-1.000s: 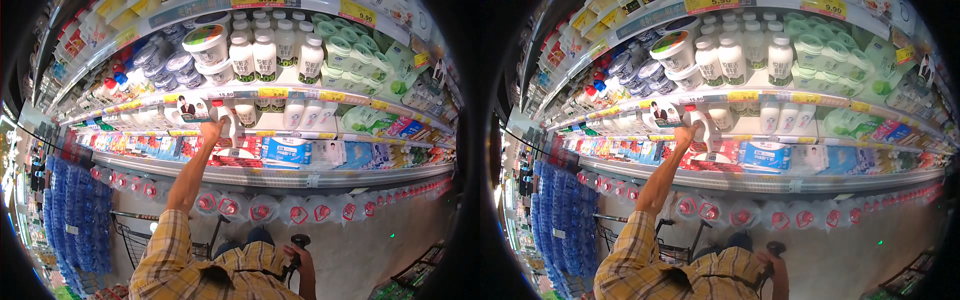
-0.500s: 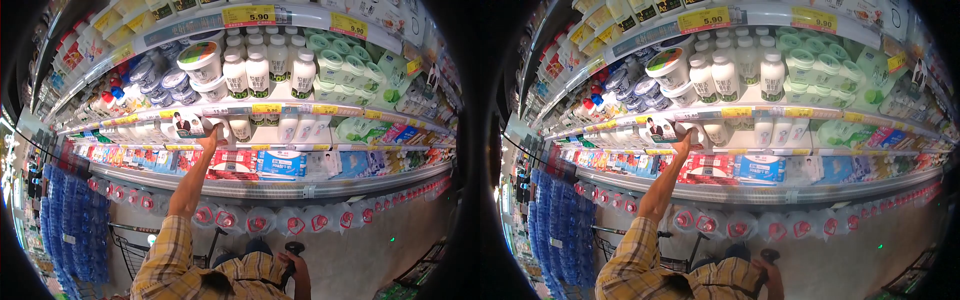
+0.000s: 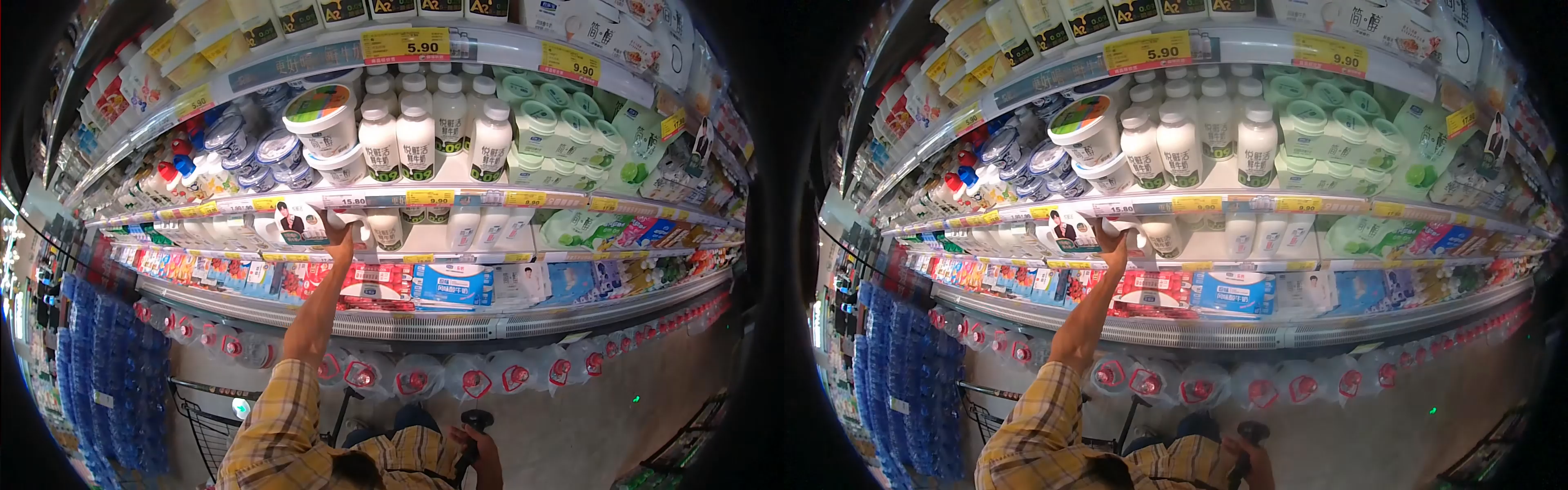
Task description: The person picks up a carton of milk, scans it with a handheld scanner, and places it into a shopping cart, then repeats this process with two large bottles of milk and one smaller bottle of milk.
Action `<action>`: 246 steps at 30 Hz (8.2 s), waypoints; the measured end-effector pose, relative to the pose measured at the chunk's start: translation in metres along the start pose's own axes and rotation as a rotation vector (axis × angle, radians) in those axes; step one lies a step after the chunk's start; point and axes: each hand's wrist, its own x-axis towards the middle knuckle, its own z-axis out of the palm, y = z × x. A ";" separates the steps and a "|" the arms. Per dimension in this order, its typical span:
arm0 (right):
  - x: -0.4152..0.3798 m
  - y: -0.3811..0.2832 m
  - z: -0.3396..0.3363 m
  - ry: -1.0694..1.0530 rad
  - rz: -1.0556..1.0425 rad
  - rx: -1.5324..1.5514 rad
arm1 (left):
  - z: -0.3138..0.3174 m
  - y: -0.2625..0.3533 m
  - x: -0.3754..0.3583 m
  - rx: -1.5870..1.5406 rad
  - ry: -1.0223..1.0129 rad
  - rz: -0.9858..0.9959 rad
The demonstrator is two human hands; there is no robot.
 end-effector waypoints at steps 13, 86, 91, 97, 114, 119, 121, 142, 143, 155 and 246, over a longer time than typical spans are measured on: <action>-0.001 0.005 0.001 -0.010 0.001 0.040 | 0.002 0.005 0.006 0.436 -0.041 -0.073; 0.030 -0.019 0.071 -0.204 0.094 -0.580 | -0.430 0.243 -0.306 0.773 -0.059 -0.654; 0.058 -0.017 0.086 -0.292 0.238 -0.774 | -0.501 0.282 -0.367 1.193 0.216 -0.569; 0.029 0.015 0.109 -0.293 0.251 -0.960 | -0.548 0.246 -0.454 1.362 0.152 -0.754; -0.079 0.090 -0.010 -0.107 0.172 -1.079 | -0.593 0.267 -0.448 1.119 -0.093 -0.867; -0.099 0.085 -0.040 -0.073 0.145 -0.981 | -0.604 0.276 -0.466 1.103 -0.109 -0.838; -0.098 0.082 -0.054 -0.074 0.151 -0.949 | -0.604 0.278 -0.474 1.104 -0.098 -0.831; -0.111 0.071 -0.131 -0.040 0.160 -0.824 | -0.581 0.336 -0.542 1.194 -0.172 -0.831; -0.112 0.071 -0.135 -0.049 0.154 -0.811 | -0.580 0.339 -0.545 1.187 -0.188 -0.817; -0.102 0.039 -0.137 -0.214 0.138 -0.755 | -0.550 0.364 -0.609 1.314 -0.234 -0.743; -0.072 -0.102 -0.225 -0.310 0.150 -0.645 | -0.313 0.395 -0.642 1.184 -0.303 -0.760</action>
